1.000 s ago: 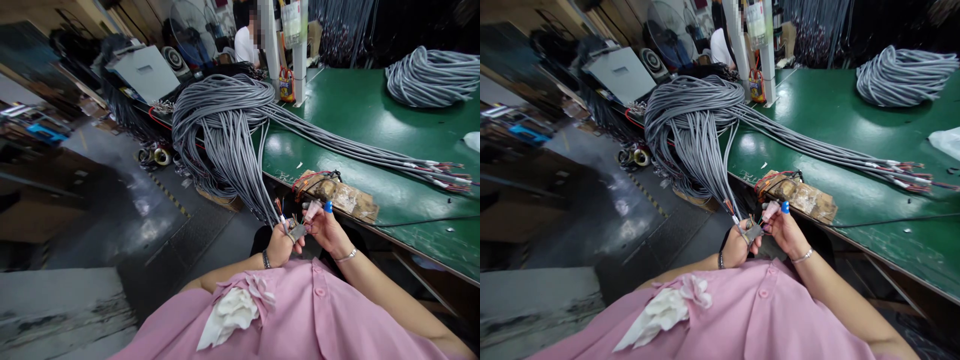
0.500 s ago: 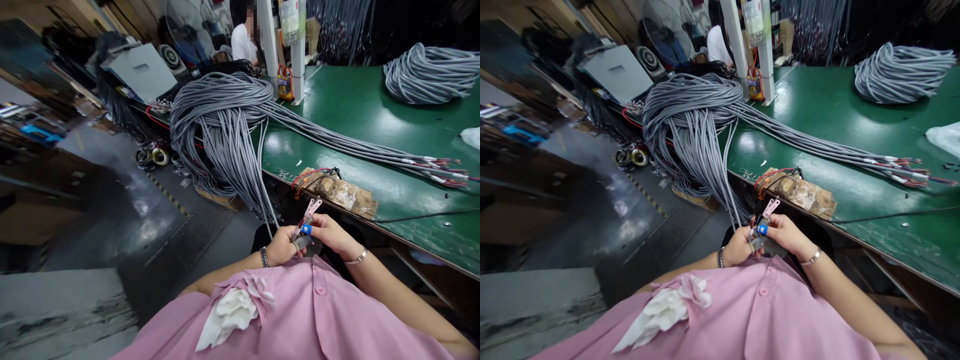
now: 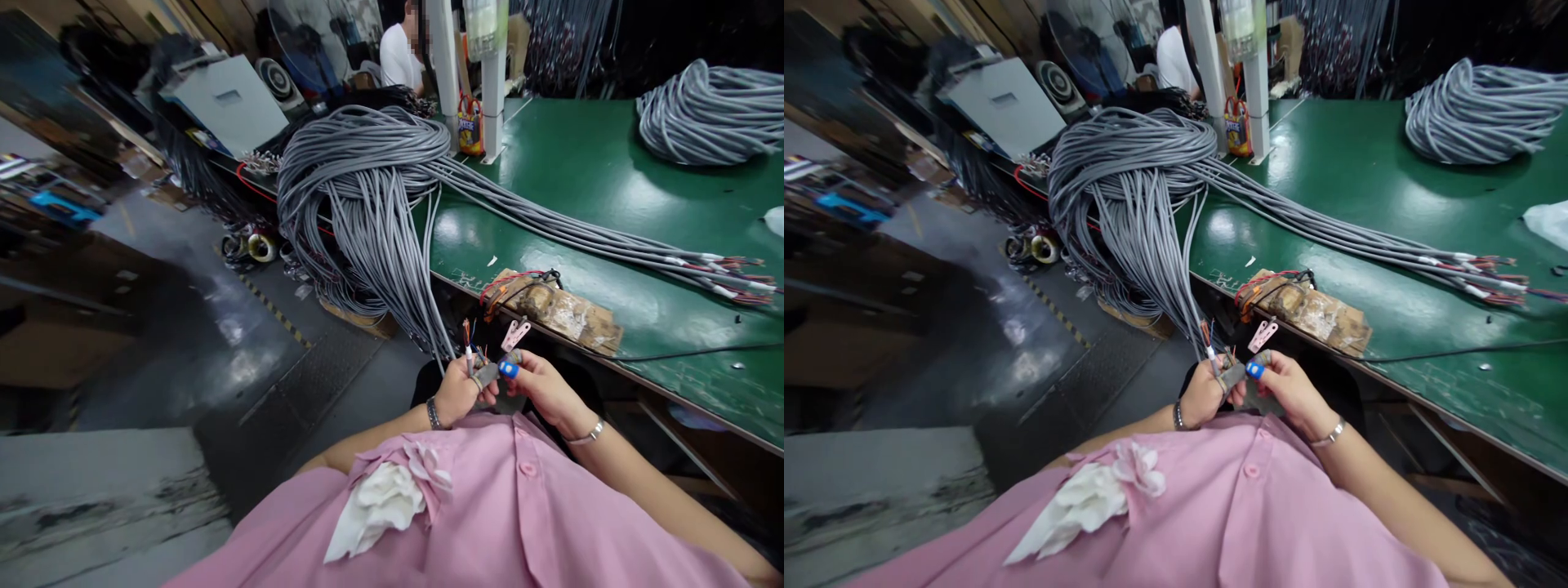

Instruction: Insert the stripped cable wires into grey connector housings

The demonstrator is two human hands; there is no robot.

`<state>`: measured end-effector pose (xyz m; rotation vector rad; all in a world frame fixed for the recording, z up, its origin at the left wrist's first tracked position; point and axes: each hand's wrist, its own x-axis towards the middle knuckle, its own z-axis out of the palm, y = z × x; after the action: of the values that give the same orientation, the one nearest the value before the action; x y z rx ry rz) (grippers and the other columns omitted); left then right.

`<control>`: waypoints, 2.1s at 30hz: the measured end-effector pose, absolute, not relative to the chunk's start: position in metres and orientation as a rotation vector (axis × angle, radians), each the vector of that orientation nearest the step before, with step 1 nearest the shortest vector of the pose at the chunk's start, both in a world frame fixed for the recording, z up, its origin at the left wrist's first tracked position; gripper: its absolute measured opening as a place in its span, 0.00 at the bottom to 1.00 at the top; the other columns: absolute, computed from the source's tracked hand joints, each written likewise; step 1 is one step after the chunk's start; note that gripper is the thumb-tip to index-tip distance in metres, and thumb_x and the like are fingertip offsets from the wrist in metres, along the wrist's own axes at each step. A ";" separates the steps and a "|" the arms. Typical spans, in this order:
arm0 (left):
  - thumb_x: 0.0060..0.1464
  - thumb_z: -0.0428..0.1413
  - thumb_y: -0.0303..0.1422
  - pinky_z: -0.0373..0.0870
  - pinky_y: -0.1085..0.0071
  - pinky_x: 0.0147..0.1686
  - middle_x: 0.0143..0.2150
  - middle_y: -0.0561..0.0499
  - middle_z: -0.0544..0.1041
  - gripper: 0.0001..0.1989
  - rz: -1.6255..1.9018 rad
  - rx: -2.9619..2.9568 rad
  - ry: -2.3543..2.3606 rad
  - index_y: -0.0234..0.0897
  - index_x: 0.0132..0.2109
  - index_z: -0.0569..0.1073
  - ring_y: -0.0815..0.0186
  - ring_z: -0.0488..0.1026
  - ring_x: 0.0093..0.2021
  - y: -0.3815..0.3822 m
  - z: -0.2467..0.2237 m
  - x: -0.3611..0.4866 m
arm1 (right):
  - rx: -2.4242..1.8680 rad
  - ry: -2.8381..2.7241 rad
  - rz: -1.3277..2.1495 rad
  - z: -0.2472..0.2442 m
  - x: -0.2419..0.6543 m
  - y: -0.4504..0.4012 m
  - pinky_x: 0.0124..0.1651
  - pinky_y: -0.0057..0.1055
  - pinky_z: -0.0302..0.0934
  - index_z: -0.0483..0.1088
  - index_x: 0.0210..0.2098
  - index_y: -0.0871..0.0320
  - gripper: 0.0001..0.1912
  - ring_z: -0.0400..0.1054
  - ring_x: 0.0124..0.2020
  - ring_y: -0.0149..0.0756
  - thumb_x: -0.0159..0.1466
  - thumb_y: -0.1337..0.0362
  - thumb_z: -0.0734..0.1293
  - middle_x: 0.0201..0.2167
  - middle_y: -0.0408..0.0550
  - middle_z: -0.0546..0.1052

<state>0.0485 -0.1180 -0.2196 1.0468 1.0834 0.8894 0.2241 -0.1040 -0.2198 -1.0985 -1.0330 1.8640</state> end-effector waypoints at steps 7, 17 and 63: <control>0.48 0.60 0.45 0.63 0.77 0.20 0.22 0.47 0.74 0.19 0.684 1.078 1.023 0.30 0.29 0.70 0.69 0.71 0.20 -0.120 -0.209 0.046 | -1.070 -0.973 1.787 -0.220 0.217 -0.097 0.26 0.26 0.52 0.67 0.29 0.59 0.13 0.56 0.21 0.25 0.55 0.59 0.72 0.20 0.39 0.66; 0.51 0.57 0.48 0.60 0.77 0.18 0.23 0.46 0.74 0.22 0.828 1.022 1.063 0.29 0.28 0.70 0.71 0.70 0.18 -0.117 -0.218 0.043 | -1.023 -0.899 2.051 -0.218 0.224 -0.096 0.27 0.25 0.58 0.70 0.33 0.59 0.14 0.61 0.25 0.26 0.54 0.57 0.73 0.27 0.42 0.69; 0.50 0.59 0.45 0.59 0.77 0.17 0.21 0.48 0.73 0.19 1.047 0.911 1.148 0.30 0.27 0.71 0.72 0.67 0.17 -0.123 -0.221 0.043 | -1.057 -0.764 1.913 -0.212 0.214 -0.102 0.28 0.26 0.55 0.67 0.26 0.59 0.12 0.58 0.22 0.25 0.53 0.60 0.74 0.22 0.40 0.67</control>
<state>0.0426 -0.1226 -0.2212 0.9112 1.1485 1.0470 0.2142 -0.1015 -0.2115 -1.0566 -0.7637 1.9134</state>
